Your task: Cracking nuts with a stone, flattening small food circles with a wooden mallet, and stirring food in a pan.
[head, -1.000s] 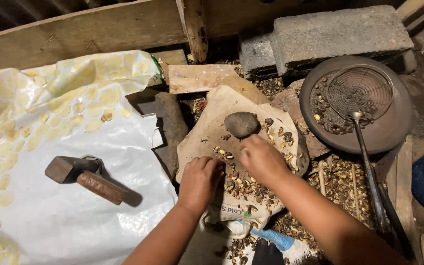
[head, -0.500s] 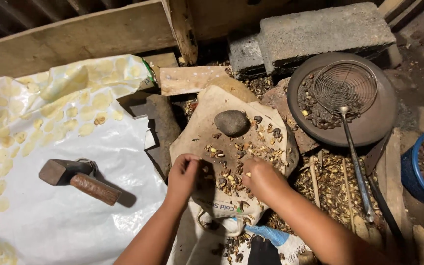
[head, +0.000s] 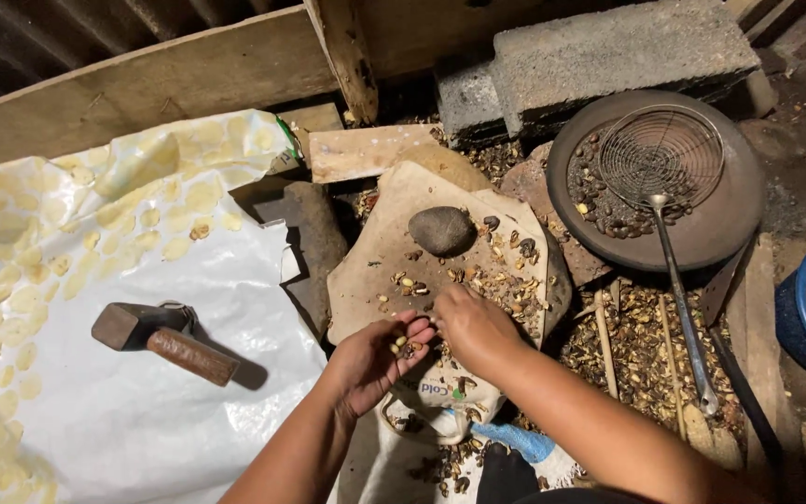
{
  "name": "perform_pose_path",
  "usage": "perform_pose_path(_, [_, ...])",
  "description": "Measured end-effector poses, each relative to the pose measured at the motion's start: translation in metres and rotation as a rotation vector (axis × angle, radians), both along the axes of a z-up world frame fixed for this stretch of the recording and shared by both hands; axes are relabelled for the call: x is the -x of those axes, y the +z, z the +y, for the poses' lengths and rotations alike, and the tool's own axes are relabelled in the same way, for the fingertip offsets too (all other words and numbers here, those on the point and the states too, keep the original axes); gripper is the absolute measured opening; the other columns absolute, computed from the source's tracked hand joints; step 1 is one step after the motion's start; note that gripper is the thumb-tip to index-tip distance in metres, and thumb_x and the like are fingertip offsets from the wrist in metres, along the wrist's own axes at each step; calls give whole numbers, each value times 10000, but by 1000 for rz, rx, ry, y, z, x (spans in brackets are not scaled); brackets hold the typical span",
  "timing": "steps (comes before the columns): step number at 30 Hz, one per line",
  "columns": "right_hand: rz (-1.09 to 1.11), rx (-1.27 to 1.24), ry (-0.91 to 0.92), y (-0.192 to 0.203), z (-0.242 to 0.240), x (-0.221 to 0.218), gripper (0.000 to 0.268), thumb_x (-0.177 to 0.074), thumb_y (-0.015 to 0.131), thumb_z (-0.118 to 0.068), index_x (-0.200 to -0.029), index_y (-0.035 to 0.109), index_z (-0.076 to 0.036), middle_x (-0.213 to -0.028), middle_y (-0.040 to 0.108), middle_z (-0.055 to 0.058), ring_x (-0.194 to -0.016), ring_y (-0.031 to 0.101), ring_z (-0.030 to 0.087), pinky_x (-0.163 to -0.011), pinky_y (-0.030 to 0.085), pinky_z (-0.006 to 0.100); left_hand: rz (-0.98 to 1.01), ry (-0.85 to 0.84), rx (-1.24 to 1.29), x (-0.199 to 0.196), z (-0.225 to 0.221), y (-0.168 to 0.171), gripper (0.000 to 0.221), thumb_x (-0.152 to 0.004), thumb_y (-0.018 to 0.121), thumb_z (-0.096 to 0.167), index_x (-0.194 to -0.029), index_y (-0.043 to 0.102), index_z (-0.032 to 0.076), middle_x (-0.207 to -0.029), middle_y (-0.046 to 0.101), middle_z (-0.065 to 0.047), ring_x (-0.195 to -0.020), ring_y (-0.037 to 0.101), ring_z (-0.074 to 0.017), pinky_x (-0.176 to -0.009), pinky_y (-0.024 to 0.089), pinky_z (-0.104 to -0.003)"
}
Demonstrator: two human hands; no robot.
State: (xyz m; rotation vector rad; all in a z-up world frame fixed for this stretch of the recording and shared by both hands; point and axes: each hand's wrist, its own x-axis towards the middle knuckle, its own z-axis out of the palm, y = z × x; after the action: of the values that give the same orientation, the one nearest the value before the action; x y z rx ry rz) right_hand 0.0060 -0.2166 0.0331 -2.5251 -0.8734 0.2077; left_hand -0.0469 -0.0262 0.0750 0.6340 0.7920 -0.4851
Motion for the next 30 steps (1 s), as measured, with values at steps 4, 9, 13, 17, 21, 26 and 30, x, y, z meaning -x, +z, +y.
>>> perform_pose_path(4, [599, -62, -336, 34, -10, 0, 104, -974, 598, -151, -1071, 629, -133, -939, 706, 45, -655, 645, 164, -568, 536, 335, -36, -80, -66, 4, 3, -17, 377, -1011, 422, -97, -1349, 581, -45, -1260, 667, -213, -1149, 657, -299, -924, 545, -382])
perform_pose_path(9, [919, -729, -382, 8, -29, 1, 204, -926, 622, 30, -1125, 661, 53, -1002, 679, 176, -825, 666, 193, -708, 570, 262, -366, -458, -1010, 4, 0, -25, 205, -968, 694, 204, -1157, 774, 202, -964, 826, -3, -879, 741, -90, -810, 572, -229])
perform_pose_path(13, [975, -773, -367, 31, -30, 2, 206, -923, 621, 53, -1126, 647, 71, -1030, 636, 174, -817, 655, 174, -706, 584, 265, -347, -394, -1049, 0, -13, -10, 197, -961, 705, 236, -1138, 791, 254, -946, 823, 46, -804, 666, -65, -786, 539, -212])
perform_pose_path(17, [952, -762, -282, 22, -22, 3, 230, -879, 626, 105, -1106, 623, 67, -971, 630, 151, -805, 685, 174, -715, 610, 277, -288, -223, -659, 2, -17, -23, 335, -816, 874, 130, -1096, 777, -27, -807, 741, -105, -714, 681, -145, -669, 607, -244])
perform_pose_path(21, [996, -835, -248, 25, -20, 9, 291, -858, 645, 116, -1123, 577, 16, -951, 607, 92, -844, 661, 152, -775, 598, 274, -208, -175, -489, -1, -21, -33, 236, -845, 816, 65, -1050, 776, -45, -799, 744, -180, -671, 734, -208, -639, 643, -299])
perform_pose_path(26, [1002, -747, -293, 44, -22, 3, 262, -888, 617, 105, -1136, 606, 23, -999, 658, 199, -856, 684, 231, -790, 605, 335, -148, -130, -274, -1, -15, -14, 309, -914, 690, 30, -1210, 690, -58, -1034, 748, -153, -864, 730, -167, -810, 639, -276])
perform_pose_path(30, [369, -225, -284, 57, -25, -1, 211, -913, 712, -79, -1123, 731, -86, -1233, 563, 162, -1082, 684, 327, -912, 582, 406, -97, -26, -27, -9, 6, -12, 305, -1046, 543, 212, -1253, 631, 5, -1011, 693, -111, -820, 708, -149, -745, 648, -254])
